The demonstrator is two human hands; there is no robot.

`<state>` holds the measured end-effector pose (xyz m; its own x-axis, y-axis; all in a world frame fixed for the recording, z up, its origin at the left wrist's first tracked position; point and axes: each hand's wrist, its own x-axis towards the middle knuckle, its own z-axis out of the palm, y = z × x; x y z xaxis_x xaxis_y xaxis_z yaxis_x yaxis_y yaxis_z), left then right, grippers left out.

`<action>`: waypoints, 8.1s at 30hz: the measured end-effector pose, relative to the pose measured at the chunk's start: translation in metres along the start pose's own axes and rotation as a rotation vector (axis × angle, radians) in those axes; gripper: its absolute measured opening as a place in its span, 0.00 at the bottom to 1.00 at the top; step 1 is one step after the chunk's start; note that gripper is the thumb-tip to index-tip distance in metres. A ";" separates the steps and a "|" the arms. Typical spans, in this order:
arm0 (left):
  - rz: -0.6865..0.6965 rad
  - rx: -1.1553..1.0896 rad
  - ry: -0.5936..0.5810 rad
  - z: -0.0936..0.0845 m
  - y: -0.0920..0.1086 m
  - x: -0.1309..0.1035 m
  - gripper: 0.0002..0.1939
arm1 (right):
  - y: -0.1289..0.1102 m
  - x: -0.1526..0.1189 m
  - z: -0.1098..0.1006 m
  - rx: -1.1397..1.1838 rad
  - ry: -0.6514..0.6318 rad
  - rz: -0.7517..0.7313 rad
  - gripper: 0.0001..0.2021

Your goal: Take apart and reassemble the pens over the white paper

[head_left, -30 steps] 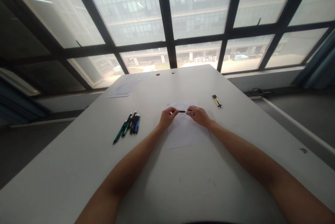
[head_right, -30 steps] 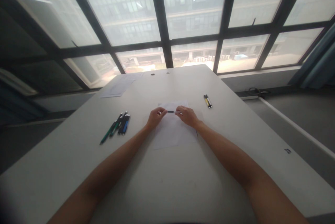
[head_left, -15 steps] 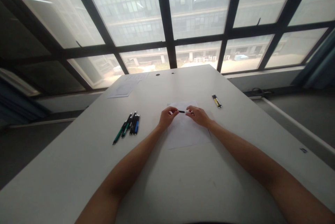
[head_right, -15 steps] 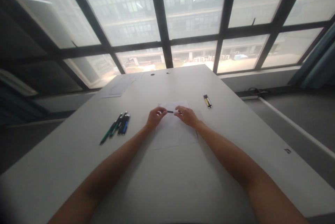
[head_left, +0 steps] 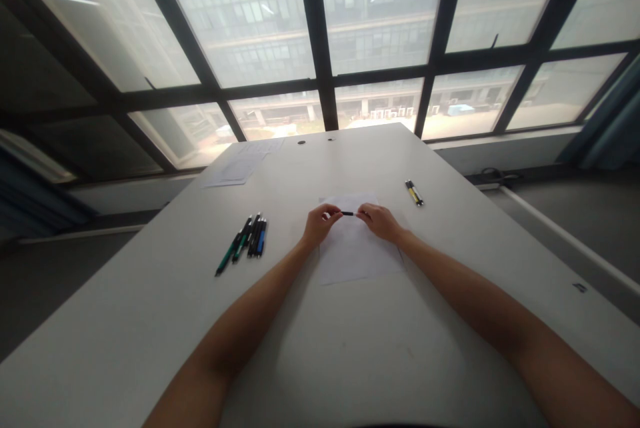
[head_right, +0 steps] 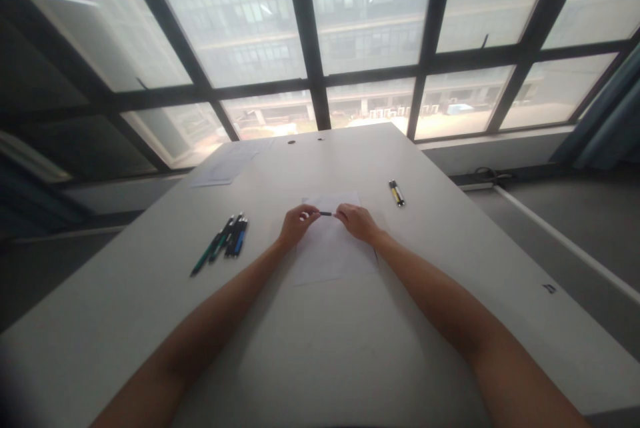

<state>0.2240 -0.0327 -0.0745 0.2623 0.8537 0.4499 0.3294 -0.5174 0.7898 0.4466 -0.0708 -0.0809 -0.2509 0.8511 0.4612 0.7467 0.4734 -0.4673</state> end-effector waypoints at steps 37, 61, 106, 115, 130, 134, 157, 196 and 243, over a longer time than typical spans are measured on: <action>0.403 0.372 -0.141 -0.011 0.016 0.024 0.09 | 0.029 0.034 -0.030 0.499 -0.367 0.158 0.16; 0.038 0.115 -0.077 0.055 0.036 0.031 0.05 | 0.015 0.052 -0.039 1.589 0.310 0.580 0.22; 0.208 0.574 -0.543 0.013 -0.005 0.015 0.42 | 0.020 0.023 0.000 0.699 0.310 0.349 0.13; 0.246 0.526 -0.535 0.015 -0.008 0.015 0.40 | 0.020 0.018 0.007 0.481 0.289 0.345 0.10; 0.248 0.525 -0.531 0.015 -0.005 0.016 0.38 | 0.026 0.019 0.009 0.279 0.257 0.298 0.08; 0.253 0.521 -0.530 0.014 -0.005 0.016 0.38 | 0.027 0.020 0.011 0.294 0.260 0.287 0.09; 0.416 0.128 -0.505 0.032 0.034 0.001 0.20 | 0.013 0.006 0.008 0.592 0.179 0.102 0.30; 0.362 0.171 -0.131 0.035 0.007 0.012 0.17 | 0.119 0.009 -0.045 -0.394 0.429 0.648 0.11; 0.352 0.211 -0.139 0.034 0.003 0.014 0.17 | 0.144 -0.007 -0.051 -0.421 0.275 0.605 0.16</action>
<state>0.2595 -0.0239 -0.0804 0.5069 0.6144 0.6047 0.3726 -0.7887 0.4891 0.5877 -0.0203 -0.1129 0.3941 0.8208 0.4134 0.8892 -0.2269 -0.3973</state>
